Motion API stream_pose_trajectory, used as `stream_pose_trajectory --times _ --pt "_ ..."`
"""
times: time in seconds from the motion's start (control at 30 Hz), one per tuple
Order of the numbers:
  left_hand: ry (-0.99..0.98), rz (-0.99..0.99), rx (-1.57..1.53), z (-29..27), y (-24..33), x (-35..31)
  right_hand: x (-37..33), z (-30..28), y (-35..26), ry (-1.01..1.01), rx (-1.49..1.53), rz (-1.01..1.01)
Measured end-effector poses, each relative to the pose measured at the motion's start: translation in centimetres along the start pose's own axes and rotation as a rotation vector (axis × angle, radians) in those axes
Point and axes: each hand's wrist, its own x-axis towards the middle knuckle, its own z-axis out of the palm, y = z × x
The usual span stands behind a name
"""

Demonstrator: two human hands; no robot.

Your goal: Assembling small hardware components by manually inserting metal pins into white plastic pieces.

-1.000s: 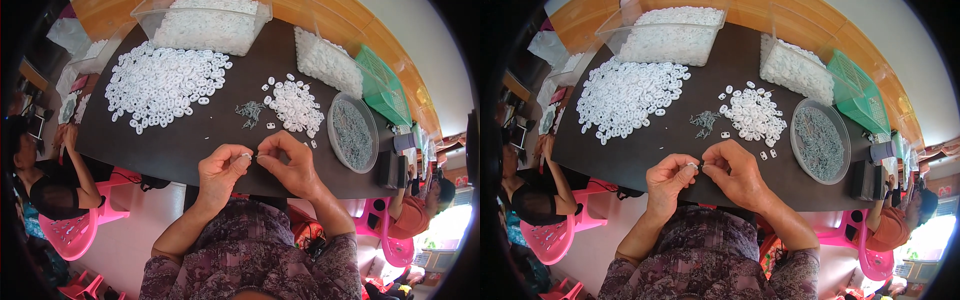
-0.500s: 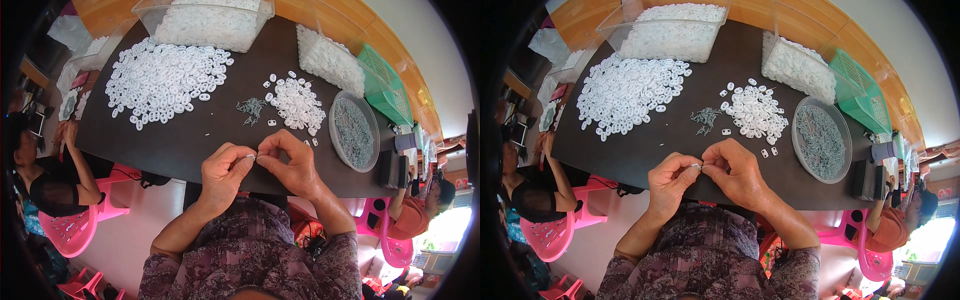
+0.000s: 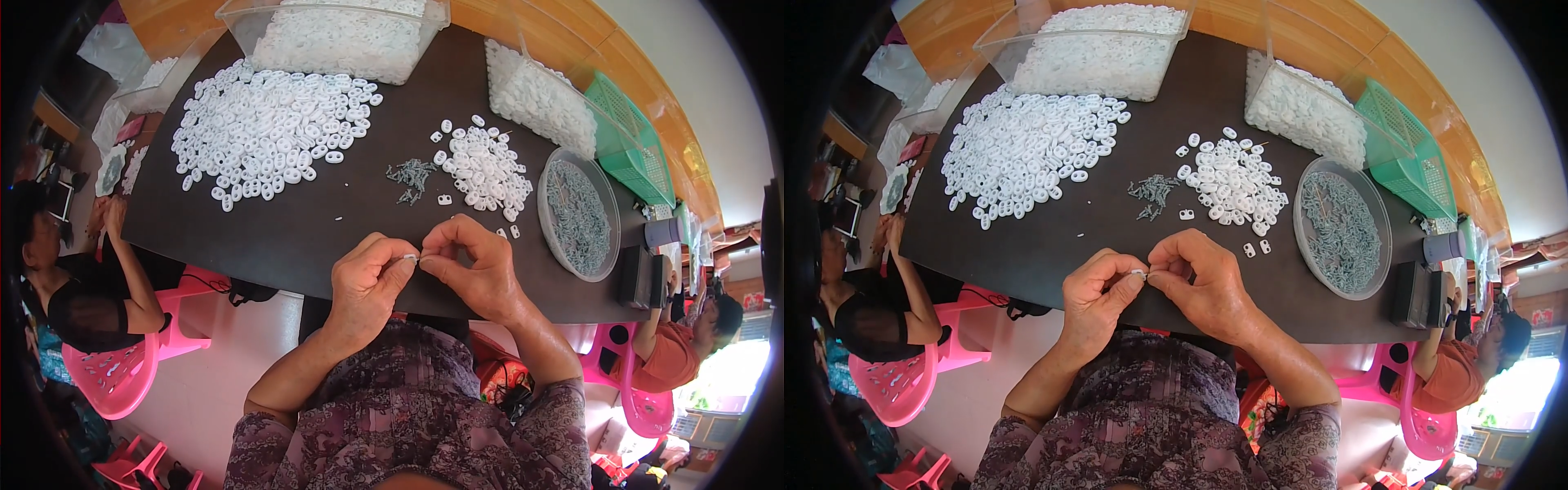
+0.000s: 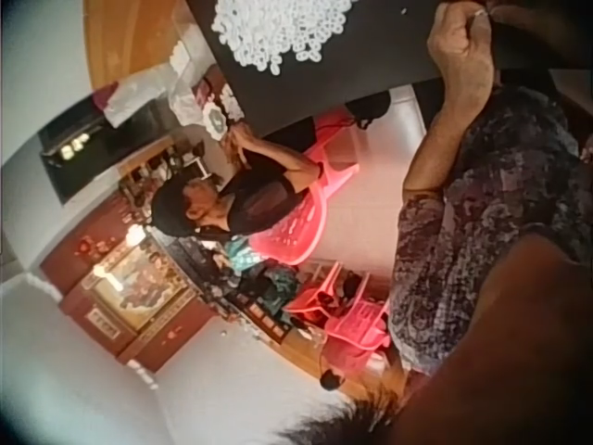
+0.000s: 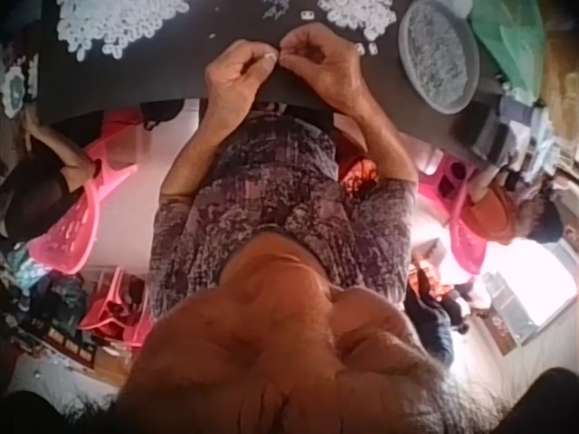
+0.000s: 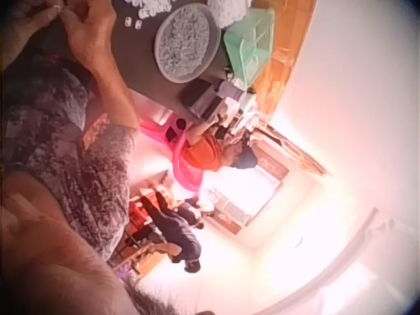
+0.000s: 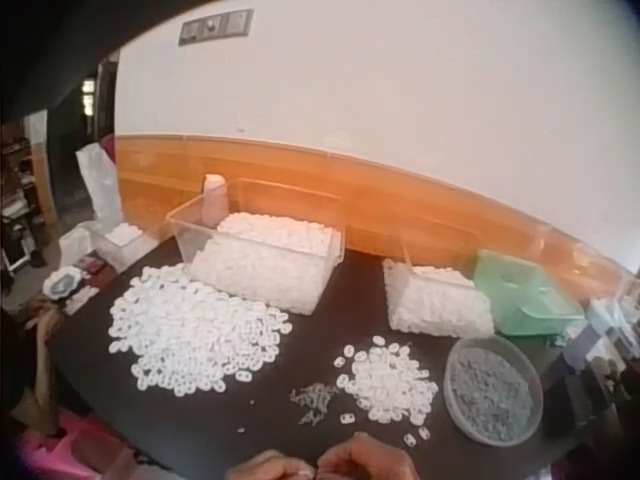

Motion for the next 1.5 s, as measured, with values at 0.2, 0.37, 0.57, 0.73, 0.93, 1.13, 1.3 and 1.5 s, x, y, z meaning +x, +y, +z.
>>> stream_pose_trajectory --times 0.2,0.37,0.57,0.73,0.93,1.13,1.3,1.5 --pt "0.029 0.093 0.077 0.3 -0.3 -0.1 -0.2 0.1 0.1 0.003 -0.024 -0.014" --pt "0.077 0.191 0.168 0.7 -0.3 -0.1 -0.2 0.4 0.1 0.005 0.052 0.059" --pt "0.079 0.203 0.171 0.8 -0.6 -0.3 -0.5 0.4 0.1 -0.008 0.133 0.178" --pt "0.077 0.047 0.067 1.0 -0.7 -0.5 -0.2 0.6 0.8 0.008 0.193 0.172" --pt "0.045 -0.214 -0.187 0.7 -0.1 0.0 0.0 0.3 0.9 0.057 0.221 0.145" --pt "0.026 -0.333 -0.376 0.3 -0.1 0.4 -0.8 -2.1 1.3 0.185 0.204 0.157" --pt "0.064 -0.324 -0.399 0.0 -0.1 0.5 -1.6 -4.3 2.7 0.381 -0.356 -0.064" --pt "0.038 -0.322 -0.41 0.5 0.1 0.8 -1.4 -2.9 3.6 0.353 -0.718 -0.312"
